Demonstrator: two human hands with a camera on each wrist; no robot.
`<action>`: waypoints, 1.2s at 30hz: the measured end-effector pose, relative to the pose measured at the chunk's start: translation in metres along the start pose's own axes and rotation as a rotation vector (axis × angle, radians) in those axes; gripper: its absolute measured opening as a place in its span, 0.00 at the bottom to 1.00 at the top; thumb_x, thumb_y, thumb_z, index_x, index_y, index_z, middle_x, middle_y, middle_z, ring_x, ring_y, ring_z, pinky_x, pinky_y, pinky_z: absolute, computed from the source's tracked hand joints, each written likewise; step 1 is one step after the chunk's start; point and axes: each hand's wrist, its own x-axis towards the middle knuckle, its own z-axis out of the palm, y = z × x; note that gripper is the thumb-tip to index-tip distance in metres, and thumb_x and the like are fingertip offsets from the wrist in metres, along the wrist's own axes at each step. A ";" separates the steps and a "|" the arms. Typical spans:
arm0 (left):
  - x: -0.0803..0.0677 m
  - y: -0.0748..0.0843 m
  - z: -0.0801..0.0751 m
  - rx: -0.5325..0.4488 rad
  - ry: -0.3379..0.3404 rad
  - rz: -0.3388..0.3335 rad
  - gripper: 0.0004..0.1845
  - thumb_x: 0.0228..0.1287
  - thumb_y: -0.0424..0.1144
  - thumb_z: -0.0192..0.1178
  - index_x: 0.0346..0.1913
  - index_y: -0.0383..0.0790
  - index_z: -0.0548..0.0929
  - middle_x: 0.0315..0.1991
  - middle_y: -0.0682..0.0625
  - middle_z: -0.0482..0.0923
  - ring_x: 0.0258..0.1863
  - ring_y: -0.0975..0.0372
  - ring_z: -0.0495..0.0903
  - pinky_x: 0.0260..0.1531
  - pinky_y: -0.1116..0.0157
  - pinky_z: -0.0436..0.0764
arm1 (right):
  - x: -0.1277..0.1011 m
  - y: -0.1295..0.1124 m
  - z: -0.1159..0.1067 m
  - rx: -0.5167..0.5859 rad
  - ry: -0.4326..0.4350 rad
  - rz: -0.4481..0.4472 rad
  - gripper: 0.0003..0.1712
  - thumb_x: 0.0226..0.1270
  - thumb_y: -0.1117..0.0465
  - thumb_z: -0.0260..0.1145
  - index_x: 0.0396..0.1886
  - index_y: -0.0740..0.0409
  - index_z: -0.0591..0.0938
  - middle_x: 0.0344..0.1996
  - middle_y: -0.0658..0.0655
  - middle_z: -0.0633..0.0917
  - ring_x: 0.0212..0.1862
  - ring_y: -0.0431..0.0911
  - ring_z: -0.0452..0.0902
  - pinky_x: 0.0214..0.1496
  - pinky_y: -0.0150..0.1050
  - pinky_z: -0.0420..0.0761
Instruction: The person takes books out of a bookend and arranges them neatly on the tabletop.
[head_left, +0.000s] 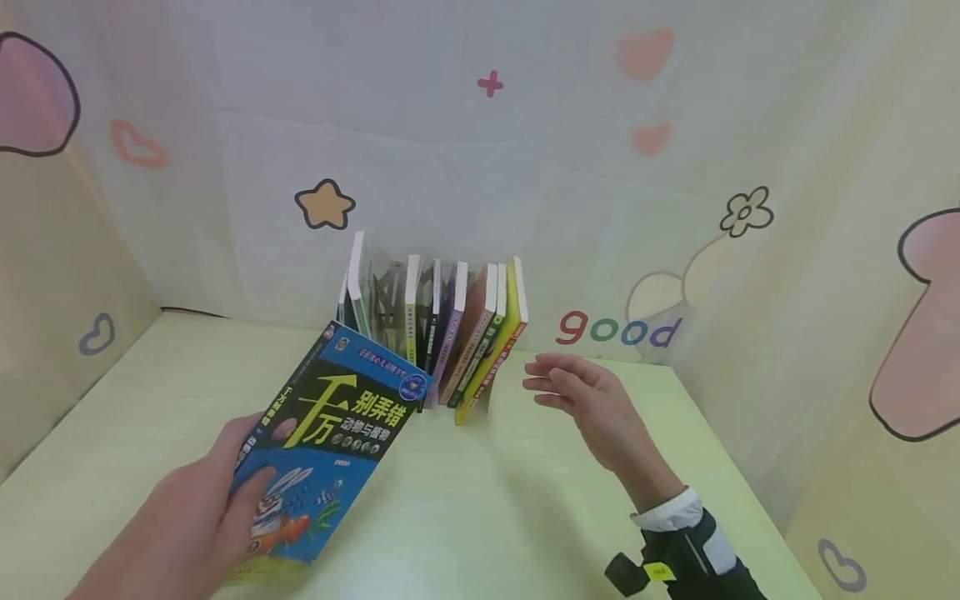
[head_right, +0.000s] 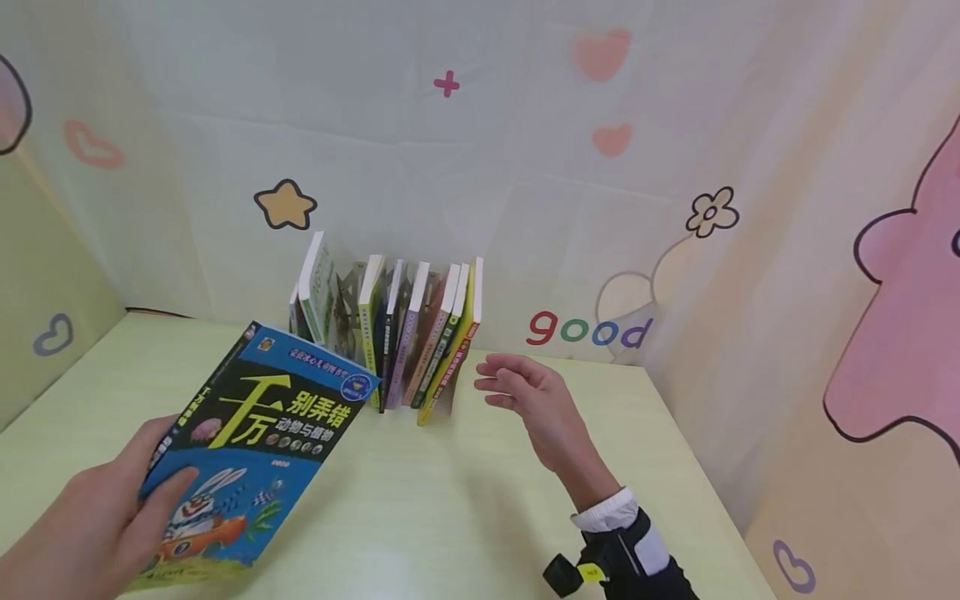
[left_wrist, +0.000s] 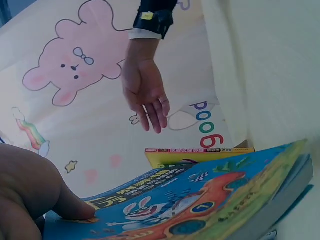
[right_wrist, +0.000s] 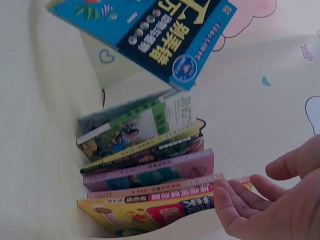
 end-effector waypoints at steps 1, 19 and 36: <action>0.000 -0.001 -0.002 -0.020 -0.014 -0.007 0.36 0.80 0.42 0.56 0.77 0.31 0.51 0.57 0.30 0.79 0.44 0.50 0.83 0.42 0.47 0.88 | 0.002 0.001 -0.002 -0.006 0.013 -0.003 0.21 0.84 0.61 0.53 0.67 0.68 0.76 0.60 0.63 0.83 0.61 0.54 0.82 0.63 0.41 0.80; -0.003 -0.031 -0.014 -0.436 -0.129 -0.171 0.44 0.81 0.48 0.54 0.82 0.34 0.39 0.60 0.33 0.75 0.42 0.58 0.84 0.41 0.54 0.89 | 0.043 0.007 -0.012 -0.155 0.121 -0.112 0.21 0.82 0.62 0.58 0.68 0.66 0.76 0.63 0.65 0.80 0.64 0.58 0.78 0.60 0.35 0.81; -0.005 -0.059 -0.025 -0.641 -0.182 -0.278 0.49 0.80 0.55 0.52 0.81 0.31 0.33 0.49 0.44 0.84 0.39 0.52 0.88 0.40 0.52 0.89 | 0.083 0.014 0.001 -0.387 0.159 -0.259 0.25 0.81 0.63 0.59 0.73 0.62 0.74 0.64 0.64 0.81 0.61 0.57 0.81 0.64 0.51 0.79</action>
